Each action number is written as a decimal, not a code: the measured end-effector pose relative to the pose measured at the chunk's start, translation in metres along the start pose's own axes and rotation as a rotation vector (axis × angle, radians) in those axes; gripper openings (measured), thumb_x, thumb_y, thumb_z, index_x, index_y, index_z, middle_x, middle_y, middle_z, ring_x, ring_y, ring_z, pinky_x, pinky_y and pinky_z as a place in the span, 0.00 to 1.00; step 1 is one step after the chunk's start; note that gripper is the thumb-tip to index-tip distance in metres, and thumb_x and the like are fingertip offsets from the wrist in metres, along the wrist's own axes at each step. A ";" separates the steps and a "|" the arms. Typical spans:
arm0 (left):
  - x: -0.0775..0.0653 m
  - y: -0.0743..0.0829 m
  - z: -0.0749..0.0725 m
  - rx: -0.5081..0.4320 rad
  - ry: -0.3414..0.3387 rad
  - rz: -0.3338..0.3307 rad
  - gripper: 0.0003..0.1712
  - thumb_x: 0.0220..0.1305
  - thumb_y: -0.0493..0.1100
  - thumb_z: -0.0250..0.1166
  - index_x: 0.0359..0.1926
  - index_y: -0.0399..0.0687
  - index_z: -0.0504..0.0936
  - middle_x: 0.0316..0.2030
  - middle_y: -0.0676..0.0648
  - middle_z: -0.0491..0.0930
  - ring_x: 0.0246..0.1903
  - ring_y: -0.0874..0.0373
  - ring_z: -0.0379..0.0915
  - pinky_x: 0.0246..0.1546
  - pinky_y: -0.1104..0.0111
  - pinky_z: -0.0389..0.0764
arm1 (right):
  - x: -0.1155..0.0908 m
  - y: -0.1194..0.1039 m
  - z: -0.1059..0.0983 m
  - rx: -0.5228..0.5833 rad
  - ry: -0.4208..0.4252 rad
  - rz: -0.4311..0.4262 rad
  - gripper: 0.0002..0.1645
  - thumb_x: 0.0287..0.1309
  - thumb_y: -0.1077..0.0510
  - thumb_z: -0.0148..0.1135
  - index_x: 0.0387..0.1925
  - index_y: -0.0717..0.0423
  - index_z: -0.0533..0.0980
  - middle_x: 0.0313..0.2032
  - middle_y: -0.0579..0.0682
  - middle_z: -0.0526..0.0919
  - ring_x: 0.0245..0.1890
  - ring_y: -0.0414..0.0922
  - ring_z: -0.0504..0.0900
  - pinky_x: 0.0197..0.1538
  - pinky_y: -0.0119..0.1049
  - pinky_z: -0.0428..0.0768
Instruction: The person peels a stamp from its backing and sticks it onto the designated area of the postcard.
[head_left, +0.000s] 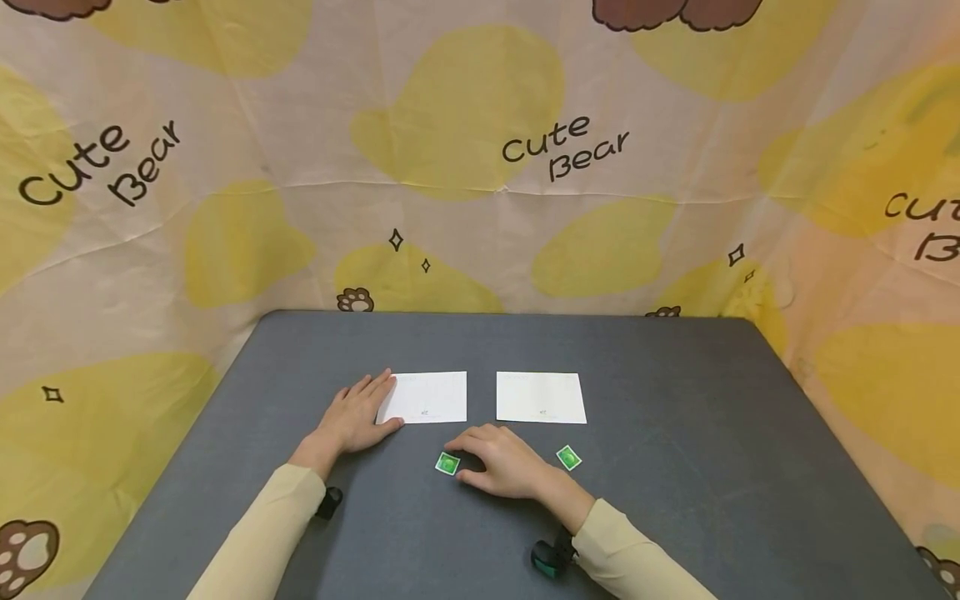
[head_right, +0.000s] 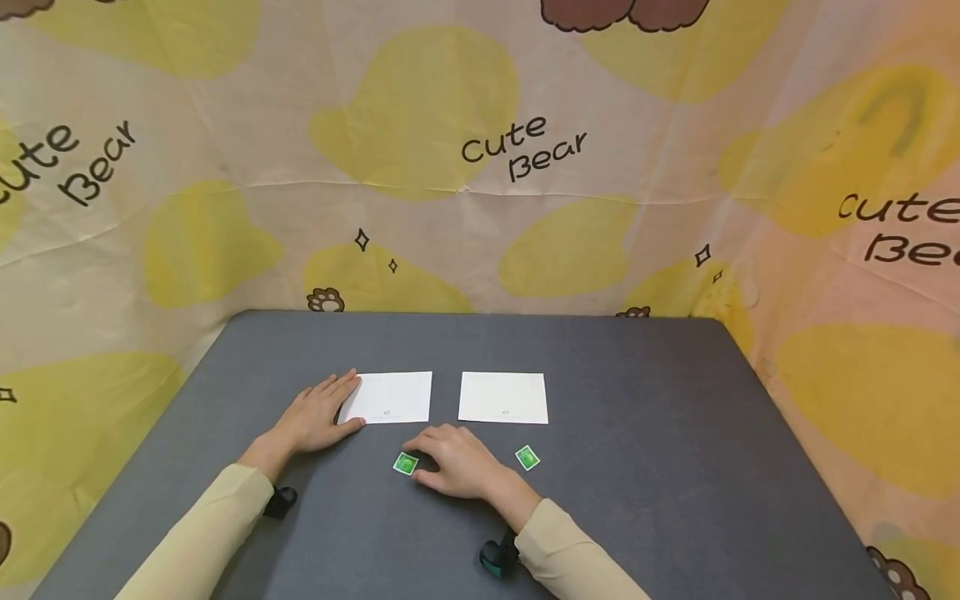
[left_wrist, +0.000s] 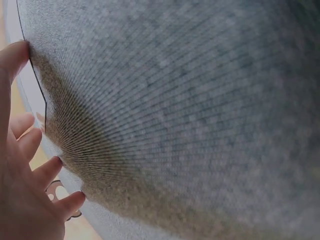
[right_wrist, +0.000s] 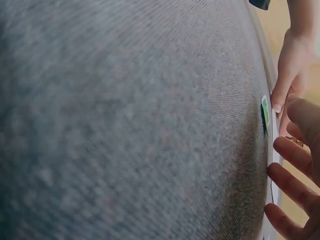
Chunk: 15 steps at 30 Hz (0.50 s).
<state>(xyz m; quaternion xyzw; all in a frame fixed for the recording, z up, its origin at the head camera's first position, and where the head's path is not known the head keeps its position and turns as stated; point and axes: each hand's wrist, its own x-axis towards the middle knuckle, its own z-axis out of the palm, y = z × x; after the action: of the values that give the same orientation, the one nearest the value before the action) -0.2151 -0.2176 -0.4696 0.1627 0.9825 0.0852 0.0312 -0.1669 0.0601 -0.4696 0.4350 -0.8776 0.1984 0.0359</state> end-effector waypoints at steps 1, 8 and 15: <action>0.000 0.000 0.000 0.001 -0.003 -0.003 0.44 0.59 0.62 0.56 0.69 0.44 0.57 0.69 0.43 0.54 0.66 0.39 0.51 0.59 0.40 0.54 | 0.000 0.000 0.001 0.000 -0.003 -0.001 0.21 0.56 0.48 0.60 0.52 0.45 0.76 0.47 0.39 0.79 0.47 0.39 0.76 0.48 0.37 0.73; 0.001 0.000 -0.002 0.003 -0.021 -0.015 0.44 0.59 0.62 0.57 0.68 0.43 0.58 0.69 0.43 0.54 0.66 0.38 0.50 0.59 0.39 0.53 | 0.004 0.002 0.004 -0.033 -0.010 -0.011 0.20 0.55 0.47 0.61 0.51 0.43 0.77 0.46 0.38 0.79 0.45 0.39 0.74 0.45 0.35 0.72; 0.002 0.002 -0.003 -0.002 -0.038 -0.026 0.44 0.59 0.63 0.56 0.68 0.43 0.58 0.69 0.43 0.54 0.66 0.38 0.49 0.59 0.39 0.53 | 0.005 0.001 0.003 -0.043 -0.022 -0.016 0.20 0.55 0.46 0.62 0.50 0.42 0.78 0.44 0.39 0.78 0.43 0.39 0.72 0.44 0.34 0.71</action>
<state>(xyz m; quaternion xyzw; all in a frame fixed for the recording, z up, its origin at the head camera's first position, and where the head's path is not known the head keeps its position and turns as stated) -0.2170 -0.2159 -0.4666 0.1515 0.9837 0.0827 0.0510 -0.1706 0.0553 -0.4719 0.4435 -0.8784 0.1744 0.0372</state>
